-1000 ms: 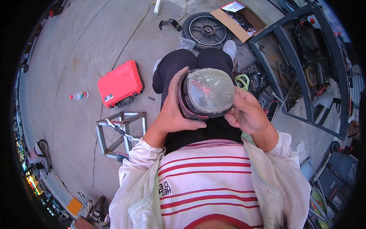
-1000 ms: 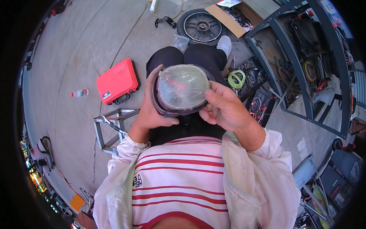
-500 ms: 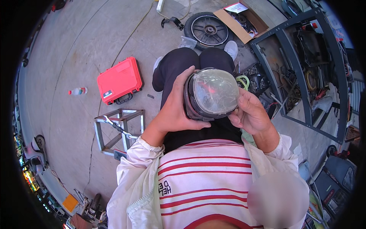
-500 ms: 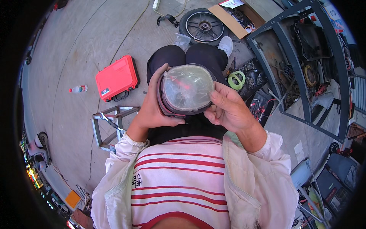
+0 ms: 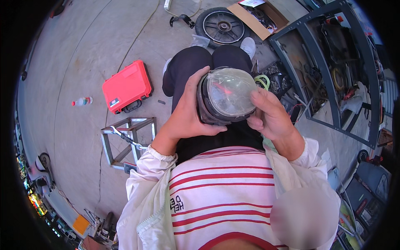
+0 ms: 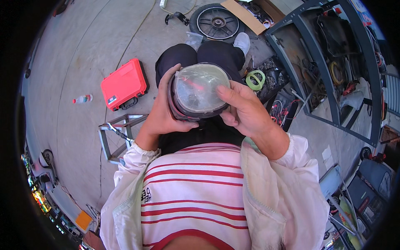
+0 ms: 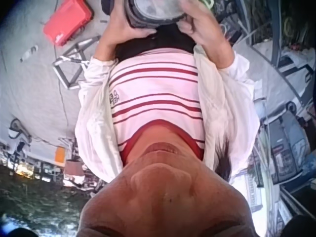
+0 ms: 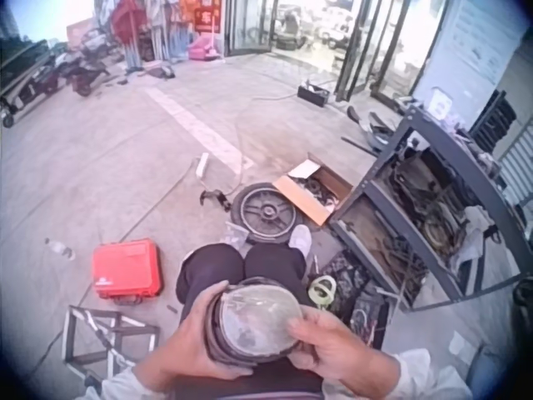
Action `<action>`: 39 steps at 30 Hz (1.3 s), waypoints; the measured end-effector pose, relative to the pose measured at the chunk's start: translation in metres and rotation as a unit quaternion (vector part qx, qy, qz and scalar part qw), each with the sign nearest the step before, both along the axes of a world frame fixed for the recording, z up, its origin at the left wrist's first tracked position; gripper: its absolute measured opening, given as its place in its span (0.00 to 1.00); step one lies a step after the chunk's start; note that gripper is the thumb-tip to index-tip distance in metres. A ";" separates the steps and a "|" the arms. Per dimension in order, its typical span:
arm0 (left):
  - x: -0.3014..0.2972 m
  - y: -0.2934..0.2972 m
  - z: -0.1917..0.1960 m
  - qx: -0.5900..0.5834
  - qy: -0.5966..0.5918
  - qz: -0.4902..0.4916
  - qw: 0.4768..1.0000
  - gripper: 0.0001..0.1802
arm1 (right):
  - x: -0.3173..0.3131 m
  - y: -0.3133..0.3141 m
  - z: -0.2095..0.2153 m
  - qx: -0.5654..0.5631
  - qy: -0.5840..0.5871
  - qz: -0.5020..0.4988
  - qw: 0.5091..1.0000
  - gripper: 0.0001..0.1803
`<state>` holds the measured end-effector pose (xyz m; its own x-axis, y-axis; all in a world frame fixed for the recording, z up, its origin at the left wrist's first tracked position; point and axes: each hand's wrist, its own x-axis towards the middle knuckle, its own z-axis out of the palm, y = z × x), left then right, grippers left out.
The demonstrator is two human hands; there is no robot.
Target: The person sits on the floor and assembles a headlight unit by fitting a green plastic cover onto a black housing with internal wiring. They repeatedly align and press the cover into place, then remove it to adjust the internal components before reseating it.
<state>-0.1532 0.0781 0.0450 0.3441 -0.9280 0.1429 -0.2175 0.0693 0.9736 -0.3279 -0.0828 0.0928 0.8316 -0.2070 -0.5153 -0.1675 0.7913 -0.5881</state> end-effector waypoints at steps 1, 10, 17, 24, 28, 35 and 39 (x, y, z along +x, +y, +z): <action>0.000 0.000 -0.001 -0.001 0.001 -0.003 1.000 0.69 | 0.000 -0.002 -0.002 0.001 -0.005 0.003 1.000 0.21; -0.001 -0.001 -0.003 -0.011 0.038 -0.003 0.999 0.72 | 0.004 0.003 0.006 0.004 0.002 -0.012 1.000 0.19; 0.000 -0.002 -0.001 -0.013 -0.003 -0.001 1.000 0.72 | 0.004 0.005 0.005 0.024 0.003 -0.009 1.000 0.18; -0.002 -0.002 0.000 0.000 -0.030 0.007 1.000 0.71 | 0.002 0.004 0.001 0.003 0.008 0.003 1.000 0.19; 0.000 -0.002 0.004 0.008 -0.061 0.003 0.998 0.69 | 0.000 0.004 0.002 0.007 0.002 0.010 1.000 0.20; -0.004 -0.002 0.005 0.037 -0.086 -0.003 0.996 0.68 | -0.009 0.006 -0.010 0.017 -0.006 0.033 0.999 0.26; -0.001 0.000 0.009 0.001 -0.140 -0.008 0.990 0.70 | -0.011 0.005 -0.018 0.004 -0.027 0.060 0.998 0.31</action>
